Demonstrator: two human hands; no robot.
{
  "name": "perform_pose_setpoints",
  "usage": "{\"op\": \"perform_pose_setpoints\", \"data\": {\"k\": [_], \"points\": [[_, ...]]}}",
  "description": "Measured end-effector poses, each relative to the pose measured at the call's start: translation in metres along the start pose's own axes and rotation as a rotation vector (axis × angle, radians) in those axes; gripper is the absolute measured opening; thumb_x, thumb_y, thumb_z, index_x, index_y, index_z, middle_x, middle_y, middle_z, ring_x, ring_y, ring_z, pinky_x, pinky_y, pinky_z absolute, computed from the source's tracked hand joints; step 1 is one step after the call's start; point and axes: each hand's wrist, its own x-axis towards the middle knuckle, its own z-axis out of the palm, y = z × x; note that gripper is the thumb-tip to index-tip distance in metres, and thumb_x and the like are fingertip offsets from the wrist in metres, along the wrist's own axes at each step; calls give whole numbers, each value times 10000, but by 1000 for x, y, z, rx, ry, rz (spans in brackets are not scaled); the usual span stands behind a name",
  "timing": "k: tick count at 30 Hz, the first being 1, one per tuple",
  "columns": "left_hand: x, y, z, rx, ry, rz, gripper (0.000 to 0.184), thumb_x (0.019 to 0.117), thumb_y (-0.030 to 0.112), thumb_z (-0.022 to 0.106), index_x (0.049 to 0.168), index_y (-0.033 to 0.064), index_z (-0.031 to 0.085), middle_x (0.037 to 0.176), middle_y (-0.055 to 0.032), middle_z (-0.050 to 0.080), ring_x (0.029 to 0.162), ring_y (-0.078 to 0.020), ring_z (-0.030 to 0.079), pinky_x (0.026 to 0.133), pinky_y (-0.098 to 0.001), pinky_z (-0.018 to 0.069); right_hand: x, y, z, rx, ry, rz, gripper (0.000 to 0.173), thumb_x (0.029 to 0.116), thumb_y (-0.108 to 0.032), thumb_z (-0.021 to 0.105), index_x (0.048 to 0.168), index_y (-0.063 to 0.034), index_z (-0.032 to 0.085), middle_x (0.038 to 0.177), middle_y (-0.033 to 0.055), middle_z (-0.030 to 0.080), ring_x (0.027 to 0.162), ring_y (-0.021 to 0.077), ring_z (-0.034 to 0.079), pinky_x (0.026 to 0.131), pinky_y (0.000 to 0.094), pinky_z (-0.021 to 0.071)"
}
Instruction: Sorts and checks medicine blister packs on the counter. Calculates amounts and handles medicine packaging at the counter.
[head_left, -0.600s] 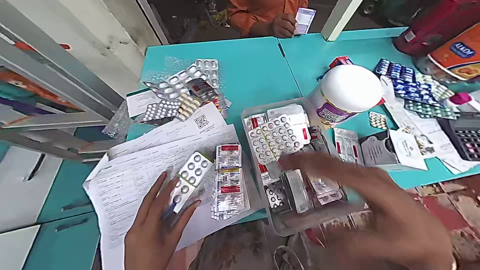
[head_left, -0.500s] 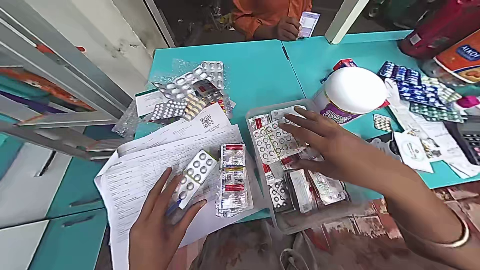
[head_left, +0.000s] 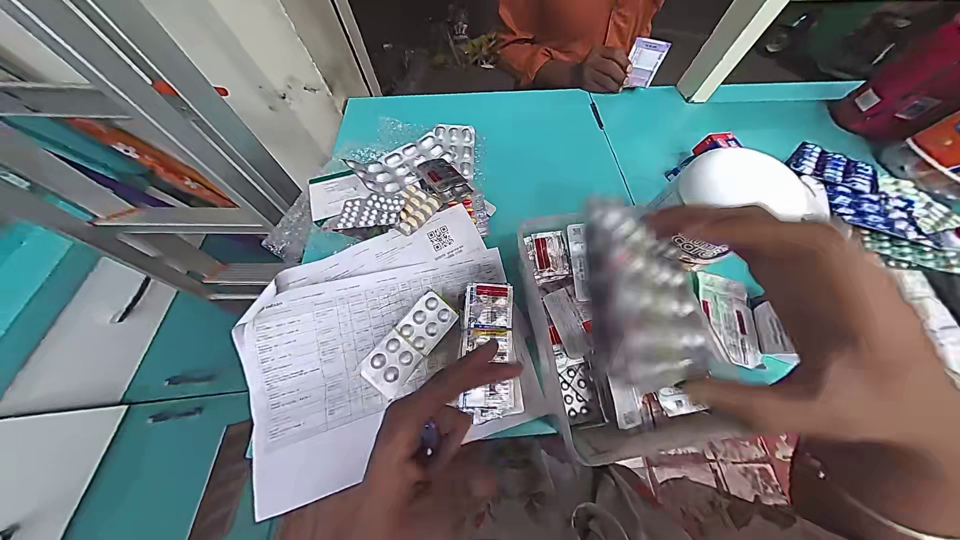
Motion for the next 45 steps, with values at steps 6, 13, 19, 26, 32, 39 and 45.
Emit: {"op": "perform_pose_setpoints", "data": {"k": [6, 13, 19, 26, 32, 39, 45], "points": [[-3, 9, 6, 9, 123, -51, 460, 978, 214, 668, 1429, 164, 590, 1337, 106, 669, 955, 83, 657, 791, -105, 546, -27, -43, 54, -31, -212, -171, 397, 1012, -385, 634, 1335, -161, 583, 1453, 135, 565, 1429, 284, 466, 1224, 478, 318], [-12, -11, -16, 171, 498, -106, 316, 979, 179, 648, 1294, 155, 651, 947, 127, 718, 589, 72, 556, 531, -87, 475, -84, 6, 5, 38, 173, 29, 333, 1076, -187, 420, 839, -145, 652, 1089, -46, 729, 1192, 125, 634, 1139, 361, 454], [2, -16, -4, 419, 438, -147, 447, 960, 139, 611, 1381, 7, 535, 786, 125, 628, 491, 97, 431, 437, -79, 380, -105, 13, 20, 40, 255, -27, 331, 1060, -224, 440, 753, -132, 523, 729, -16, 548, 790, 67, 612, 1043, 337, 482], [-1, -18, -6, 811, 437, -163, 617, 944, 324, 685, 1402, -51, 512, 689, 85, 620, 499, 95, 423, 446, -100, 361, -121, 16, 17, -25, 311, -10, 285, 1032, -179, 455, 766, -132, 544, 743, -27, 554, 794, 66, 610, 1011, 341, 513], [-4, -15, -9, 1005, 426, -170, 656, 948, 383, 687, 1398, -67, 527, 712, 3, 640, 525, 58, 473, 482, -133, 409, -123, 15, 24, -70, 396, 62, 256, 1014, -170, 488, 782, -137, 591, 772, -38, 589, 814, 66, 632, 988, 347, 537], [-9, -3, -19, 1082, 445, -157, 627, 998, 351, 643, 1412, -94, 487, 765, -75, 668, 549, 17, 495, 505, -159, 411, -128, 18, 24, -141, 422, 142, 260, 995, -235, 505, 762, -160, 593, 988, -56, 695, 1087, 85, 643, 969, 259, 516], [-14, 6, -14, 773, 413, -14, 435, 1017, 231, 622, 1334, -58, 549, 850, 45, 690, 660, 106, 537, 584, -80, 428, -131, 20, 25, -74, 418, 152, 415, 1086, -298, 350, 790, -159, 606, 1069, -48, 690, 1120, 81, 622, 981, 246, 489]]}}
